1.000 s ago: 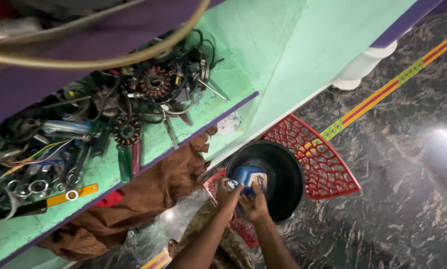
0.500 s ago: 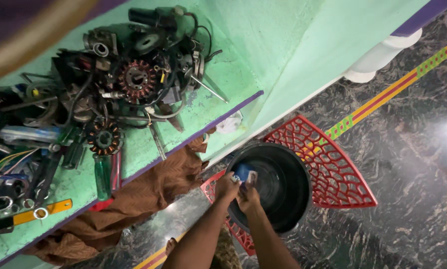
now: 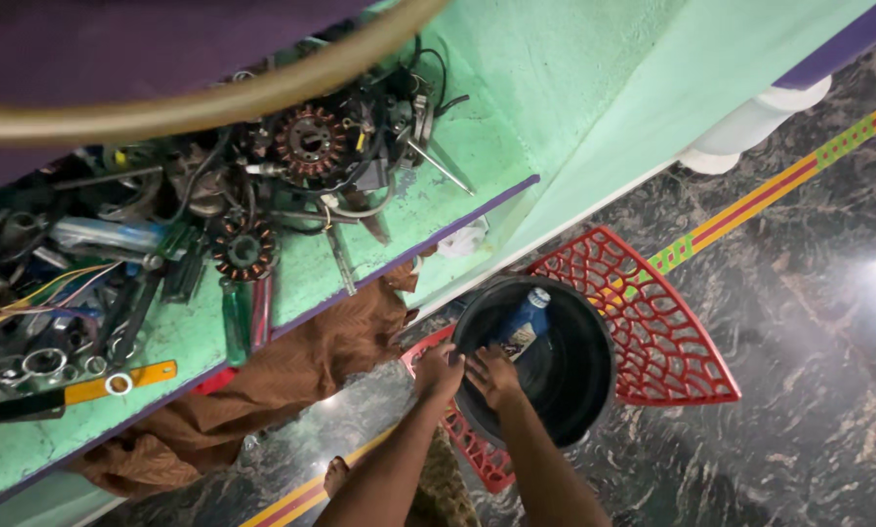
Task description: The person systematically removes various automotive maintenance items, including bottles of oil, small boxes, and containers, from a cluttered wall shelf. They place each item into a black bucket on the floor below, clearing the shelf space.
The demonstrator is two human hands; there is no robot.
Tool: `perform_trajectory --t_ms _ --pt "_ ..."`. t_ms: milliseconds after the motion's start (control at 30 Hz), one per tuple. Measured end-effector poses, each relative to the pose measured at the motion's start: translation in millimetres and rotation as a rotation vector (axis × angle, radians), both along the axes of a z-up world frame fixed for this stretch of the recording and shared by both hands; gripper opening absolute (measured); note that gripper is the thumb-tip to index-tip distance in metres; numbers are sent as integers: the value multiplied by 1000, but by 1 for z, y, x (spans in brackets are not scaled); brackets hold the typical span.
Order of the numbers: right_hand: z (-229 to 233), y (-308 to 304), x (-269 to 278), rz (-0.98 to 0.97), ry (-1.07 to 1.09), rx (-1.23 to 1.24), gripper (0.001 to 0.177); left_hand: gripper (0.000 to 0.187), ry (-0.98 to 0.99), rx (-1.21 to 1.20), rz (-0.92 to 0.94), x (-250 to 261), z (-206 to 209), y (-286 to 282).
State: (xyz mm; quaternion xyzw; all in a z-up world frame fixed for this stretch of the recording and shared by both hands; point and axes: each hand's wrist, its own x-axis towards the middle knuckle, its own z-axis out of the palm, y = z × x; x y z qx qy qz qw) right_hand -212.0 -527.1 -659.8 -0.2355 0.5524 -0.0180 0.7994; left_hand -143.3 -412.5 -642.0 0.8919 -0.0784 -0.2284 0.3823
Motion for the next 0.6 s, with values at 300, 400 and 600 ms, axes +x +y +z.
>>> perform_trajectory --t_ms 300,400,600 --pt "71 2 -17 13 -155 -155 54 45 260 -526 137 -21 38 28" --pt "126 7 -19 -6 -321 -220 55 48 294 -806 135 -21 63 26" --pt "263 49 -8 118 -632 -402 60 41 146 -1087 174 -17 182 51"
